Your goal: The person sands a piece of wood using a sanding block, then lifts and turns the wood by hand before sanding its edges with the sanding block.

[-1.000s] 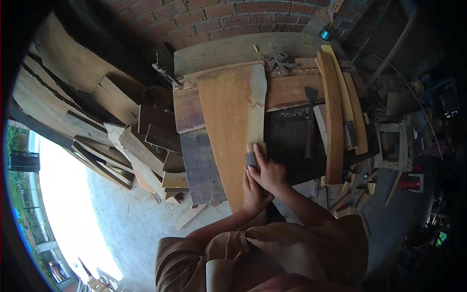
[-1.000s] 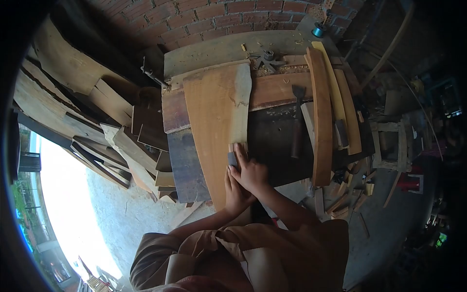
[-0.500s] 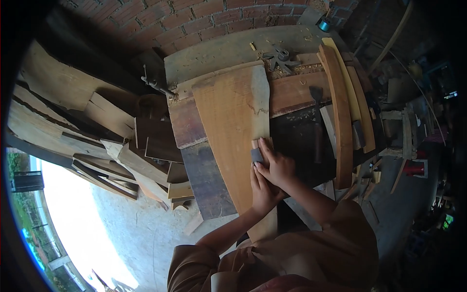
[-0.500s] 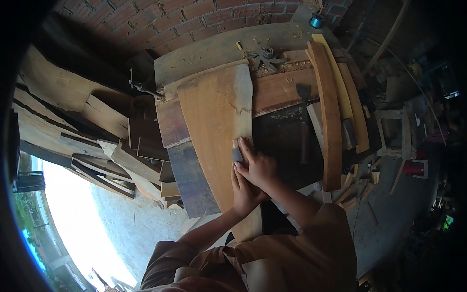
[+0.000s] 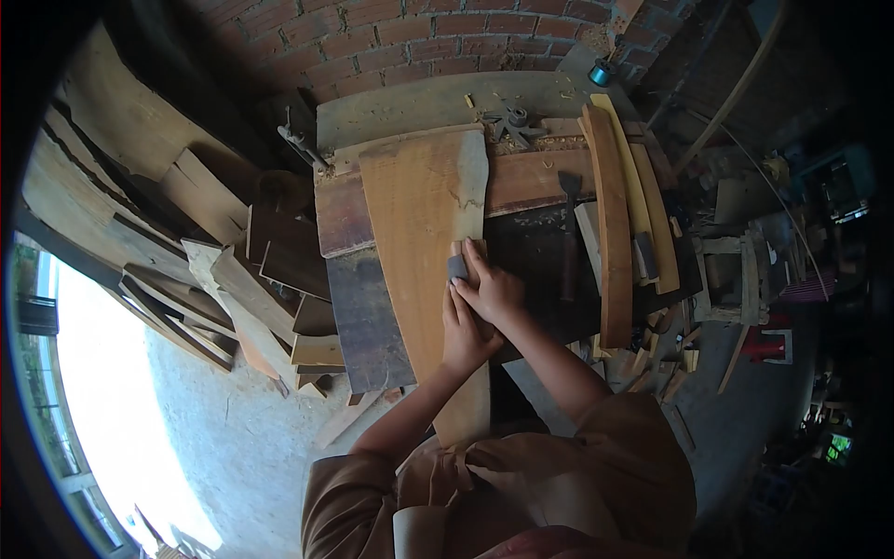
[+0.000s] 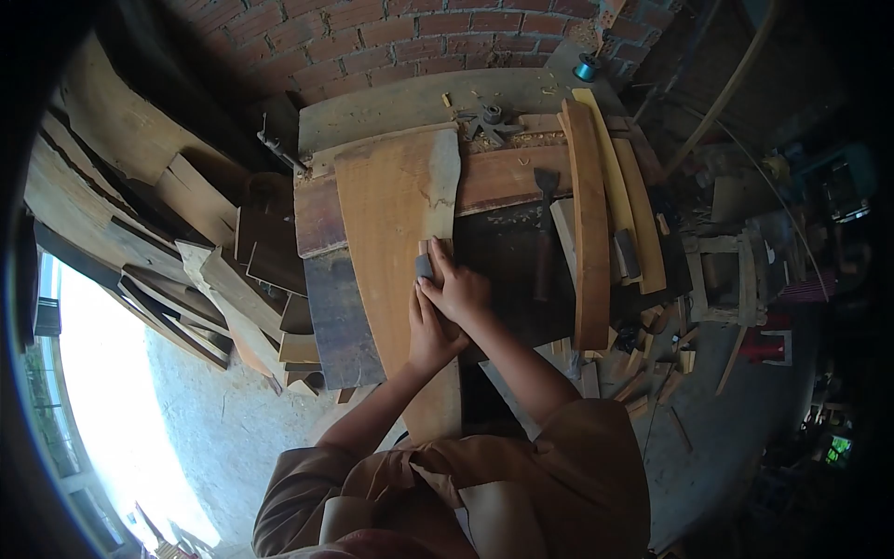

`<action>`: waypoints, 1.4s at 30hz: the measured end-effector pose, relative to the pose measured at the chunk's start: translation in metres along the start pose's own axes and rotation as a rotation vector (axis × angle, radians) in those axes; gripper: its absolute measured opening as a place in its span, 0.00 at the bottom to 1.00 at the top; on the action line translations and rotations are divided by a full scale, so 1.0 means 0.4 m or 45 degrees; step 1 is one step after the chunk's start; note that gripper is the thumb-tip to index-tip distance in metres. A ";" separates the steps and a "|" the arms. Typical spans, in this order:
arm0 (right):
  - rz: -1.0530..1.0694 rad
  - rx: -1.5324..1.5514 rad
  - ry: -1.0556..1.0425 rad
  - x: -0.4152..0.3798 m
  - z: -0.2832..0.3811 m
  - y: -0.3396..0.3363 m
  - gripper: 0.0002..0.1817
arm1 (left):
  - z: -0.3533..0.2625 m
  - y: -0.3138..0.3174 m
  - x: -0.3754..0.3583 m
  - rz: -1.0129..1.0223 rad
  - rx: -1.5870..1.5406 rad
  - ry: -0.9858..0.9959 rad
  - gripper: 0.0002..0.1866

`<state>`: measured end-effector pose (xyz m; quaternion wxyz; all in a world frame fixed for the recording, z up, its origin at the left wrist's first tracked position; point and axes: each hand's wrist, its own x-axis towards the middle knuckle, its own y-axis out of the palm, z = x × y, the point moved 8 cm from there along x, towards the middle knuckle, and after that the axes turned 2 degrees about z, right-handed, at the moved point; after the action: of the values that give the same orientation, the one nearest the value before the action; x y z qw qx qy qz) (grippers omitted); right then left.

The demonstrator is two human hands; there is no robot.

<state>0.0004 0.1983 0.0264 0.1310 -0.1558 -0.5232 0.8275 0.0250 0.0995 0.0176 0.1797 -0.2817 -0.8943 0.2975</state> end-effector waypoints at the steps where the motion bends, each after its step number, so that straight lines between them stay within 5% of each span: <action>1: 0.004 -0.004 -0.004 0.010 0.001 -0.006 0.40 | 0.001 0.001 0.014 -0.004 -0.003 -0.004 0.58; 20: -0.085 -0.022 0.136 0.576 -0.065 -0.156 0.38 | 0.096 -0.003 0.638 0.030 0.074 0.107 0.58; 24: -0.171 0.048 0.098 0.479 -0.065 -0.092 0.37 | 0.074 -0.008 0.506 -0.008 0.102 0.154 0.56; 30: -0.094 0.029 -0.013 -0.067 0.019 0.002 0.37 | 0.013 -0.003 -0.052 0.045 0.042 0.035 0.58; 34: -0.130 0.118 -0.073 -0.135 0.020 0.013 0.38 | -0.006 0.010 -0.130 0.043 -0.021 -0.071 0.57; 42: -0.169 -0.012 0.099 0.445 -0.091 -0.114 0.37 | 0.048 0.028 0.484 -0.083 0.038 0.141 0.59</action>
<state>-0.1460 0.3148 0.0316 0.2053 -0.1534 -0.5307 0.8079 -0.1303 0.2170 0.0258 0.2429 -0.2656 -0.8872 0.2887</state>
